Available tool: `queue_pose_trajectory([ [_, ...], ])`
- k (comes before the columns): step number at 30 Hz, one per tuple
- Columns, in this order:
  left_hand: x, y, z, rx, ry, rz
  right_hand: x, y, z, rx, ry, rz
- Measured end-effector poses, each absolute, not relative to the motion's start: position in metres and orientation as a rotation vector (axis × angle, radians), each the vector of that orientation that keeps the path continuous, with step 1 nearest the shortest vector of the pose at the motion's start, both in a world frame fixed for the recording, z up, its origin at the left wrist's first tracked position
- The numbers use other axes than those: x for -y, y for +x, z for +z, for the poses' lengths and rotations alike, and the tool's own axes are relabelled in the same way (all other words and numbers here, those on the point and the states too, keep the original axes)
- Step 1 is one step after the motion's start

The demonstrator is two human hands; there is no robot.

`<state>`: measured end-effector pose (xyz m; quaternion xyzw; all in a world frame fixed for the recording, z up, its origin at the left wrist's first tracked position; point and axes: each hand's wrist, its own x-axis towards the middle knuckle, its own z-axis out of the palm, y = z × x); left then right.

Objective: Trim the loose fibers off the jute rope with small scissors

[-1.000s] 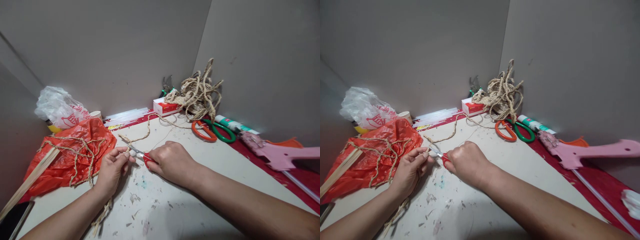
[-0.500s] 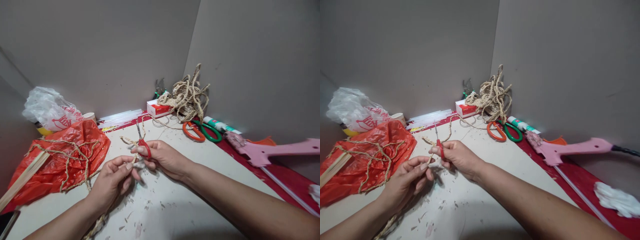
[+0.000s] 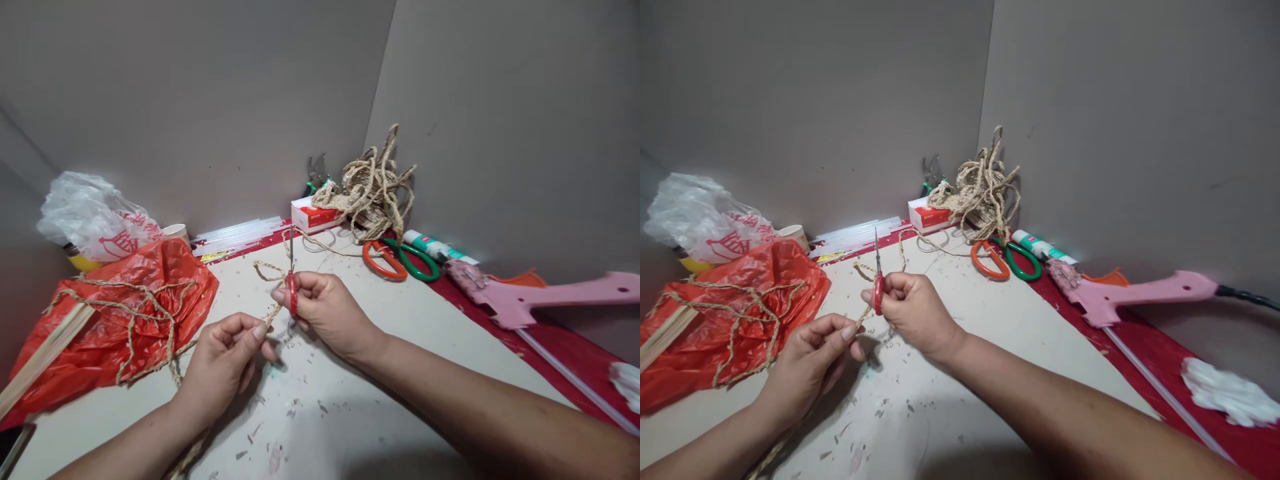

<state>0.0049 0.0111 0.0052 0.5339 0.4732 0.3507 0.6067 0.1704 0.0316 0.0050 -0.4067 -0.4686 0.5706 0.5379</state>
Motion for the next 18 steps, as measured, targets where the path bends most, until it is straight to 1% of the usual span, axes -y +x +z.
queue_pose_trajectory([
  [5, -0.0070, 0.0066, 0.0100, -0.998, 1.298, 0.690, -0.0308, 0.1704, 0.0036, 1.126, -1.005, 1.311],
  [18, -0.0073, 0.0079, 0.0047, -0.830, 1.105, 0.631, -0.0330, 0.1718, 0.0017, 1.133, -1.021, 1.336],
])
